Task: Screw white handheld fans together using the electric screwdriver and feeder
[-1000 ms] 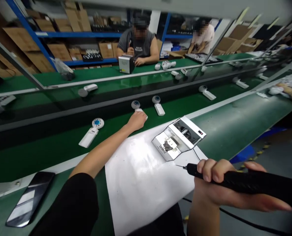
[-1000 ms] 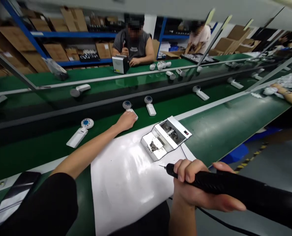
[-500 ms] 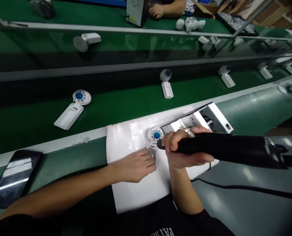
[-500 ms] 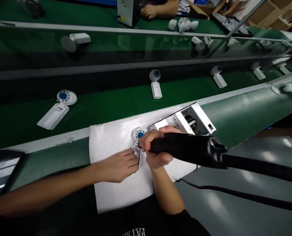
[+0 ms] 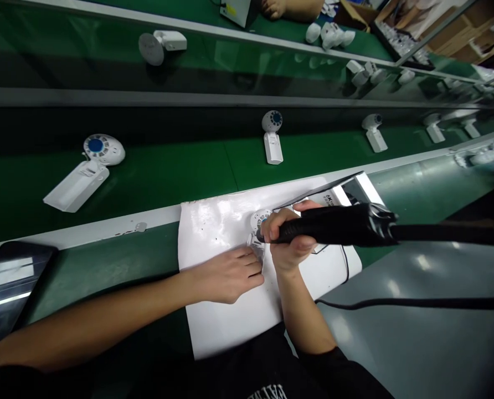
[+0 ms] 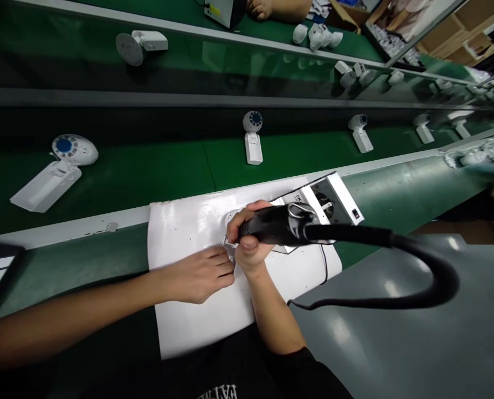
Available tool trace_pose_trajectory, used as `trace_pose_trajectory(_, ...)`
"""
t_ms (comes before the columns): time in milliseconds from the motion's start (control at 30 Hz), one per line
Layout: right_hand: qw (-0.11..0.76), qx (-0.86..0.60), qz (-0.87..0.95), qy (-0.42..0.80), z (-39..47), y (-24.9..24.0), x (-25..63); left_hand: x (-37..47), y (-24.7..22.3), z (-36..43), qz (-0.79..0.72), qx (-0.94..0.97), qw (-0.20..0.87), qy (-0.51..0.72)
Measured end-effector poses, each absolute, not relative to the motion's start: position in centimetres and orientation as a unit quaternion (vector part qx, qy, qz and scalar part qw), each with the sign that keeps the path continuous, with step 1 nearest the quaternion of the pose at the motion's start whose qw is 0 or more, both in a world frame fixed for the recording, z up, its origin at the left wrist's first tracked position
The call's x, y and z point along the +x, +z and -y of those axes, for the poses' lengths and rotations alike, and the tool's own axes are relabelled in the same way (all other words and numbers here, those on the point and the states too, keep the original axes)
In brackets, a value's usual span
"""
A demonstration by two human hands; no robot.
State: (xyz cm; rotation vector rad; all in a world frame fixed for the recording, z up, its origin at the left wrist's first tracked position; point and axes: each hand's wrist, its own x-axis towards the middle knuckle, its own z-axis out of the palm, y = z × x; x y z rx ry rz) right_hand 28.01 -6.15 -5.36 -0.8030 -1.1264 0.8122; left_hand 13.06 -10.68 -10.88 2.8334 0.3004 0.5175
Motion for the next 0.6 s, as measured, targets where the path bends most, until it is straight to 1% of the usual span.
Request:
trace_pose_trajectory(200, 0.675, -0.352, 0.499, 0.413, 6.4, -7.4, 27.6, 12.6, -11.1, 11.2, -0.11, 0.971, 0.131, 0.169)
trace_pose_trajectory(400, 0.675, -0.349, 0.502, 0.413, 6.4, -8.4, 27.4, 12.6, -11.3, 11.2, -0.104, 0.971, 0.126, 0.176)
trace_pose_trajectory(533, 0.677, -0.341, 0.502, 0.416, 6.2, -7.0, 27.7, 13.0, -11.2, 11.4, -0.11, 0.971, 0.119, 0.176)
trace_pose_trajectory(600, 0.696, -0.343, 0.508, 0.374, 6.5, -5.2, 28.5, 13.0, -11.2, 11.5, -0.122, 0.97, 0.12, 0.174)
